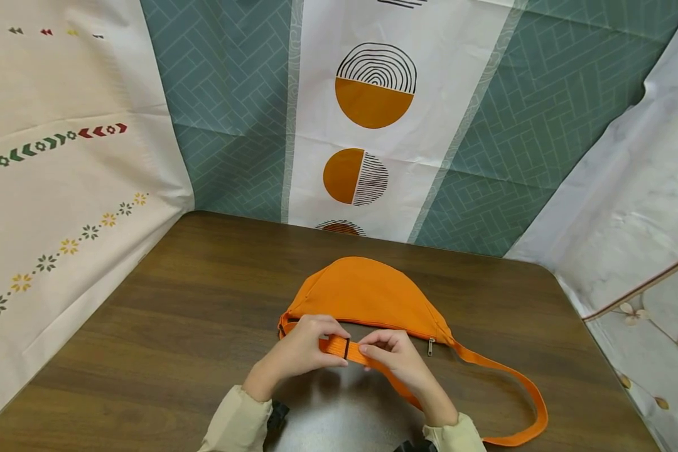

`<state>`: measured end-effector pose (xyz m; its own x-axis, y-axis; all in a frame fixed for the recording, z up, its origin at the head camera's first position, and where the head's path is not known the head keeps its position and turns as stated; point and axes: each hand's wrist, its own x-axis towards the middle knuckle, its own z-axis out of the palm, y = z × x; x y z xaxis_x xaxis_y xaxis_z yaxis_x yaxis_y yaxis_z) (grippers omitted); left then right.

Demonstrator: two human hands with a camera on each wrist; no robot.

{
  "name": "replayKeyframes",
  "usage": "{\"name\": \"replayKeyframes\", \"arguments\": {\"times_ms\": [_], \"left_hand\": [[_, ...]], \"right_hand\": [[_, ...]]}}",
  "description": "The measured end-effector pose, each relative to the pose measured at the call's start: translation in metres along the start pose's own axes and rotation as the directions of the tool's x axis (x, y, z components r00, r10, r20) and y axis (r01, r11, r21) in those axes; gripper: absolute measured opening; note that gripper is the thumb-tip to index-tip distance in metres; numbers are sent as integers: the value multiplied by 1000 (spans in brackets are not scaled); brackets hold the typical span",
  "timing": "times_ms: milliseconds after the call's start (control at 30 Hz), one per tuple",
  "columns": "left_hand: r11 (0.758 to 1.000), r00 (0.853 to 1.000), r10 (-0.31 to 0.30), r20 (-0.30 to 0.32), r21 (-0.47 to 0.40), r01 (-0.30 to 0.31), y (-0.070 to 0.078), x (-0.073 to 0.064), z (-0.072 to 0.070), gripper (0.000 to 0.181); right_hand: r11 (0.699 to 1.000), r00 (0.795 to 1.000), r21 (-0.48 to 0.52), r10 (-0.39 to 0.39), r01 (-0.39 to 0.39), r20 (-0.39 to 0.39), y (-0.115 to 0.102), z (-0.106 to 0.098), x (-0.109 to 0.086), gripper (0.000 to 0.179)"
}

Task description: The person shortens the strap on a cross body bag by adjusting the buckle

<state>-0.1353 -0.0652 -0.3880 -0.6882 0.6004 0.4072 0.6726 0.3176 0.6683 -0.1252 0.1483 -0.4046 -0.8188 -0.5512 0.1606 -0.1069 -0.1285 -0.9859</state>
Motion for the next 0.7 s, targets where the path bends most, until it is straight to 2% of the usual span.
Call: {"name": "replayKeyframes", "arguments": {"times_ms": [133,267,567,700], "left_hand": [[1000,1000,4,12,-9,-4,2,2,4,29],[1000,1000,25,8,1,-25,3,4,7,30],[1000,1000,17,8,12,-17,3,5,8,33],[999,1000,29,4,20,-29,3,6,8,33]], "right_hand": [[1000,1000,22,-14,14,23,1,3,2,23],[1000,999,3,-30,30,21,3,4,4,21],[1000,1000,-21,-11,11,13,2,3,3,22],[999,1000,-42,29,-29,1,1,1,3,24]]}}
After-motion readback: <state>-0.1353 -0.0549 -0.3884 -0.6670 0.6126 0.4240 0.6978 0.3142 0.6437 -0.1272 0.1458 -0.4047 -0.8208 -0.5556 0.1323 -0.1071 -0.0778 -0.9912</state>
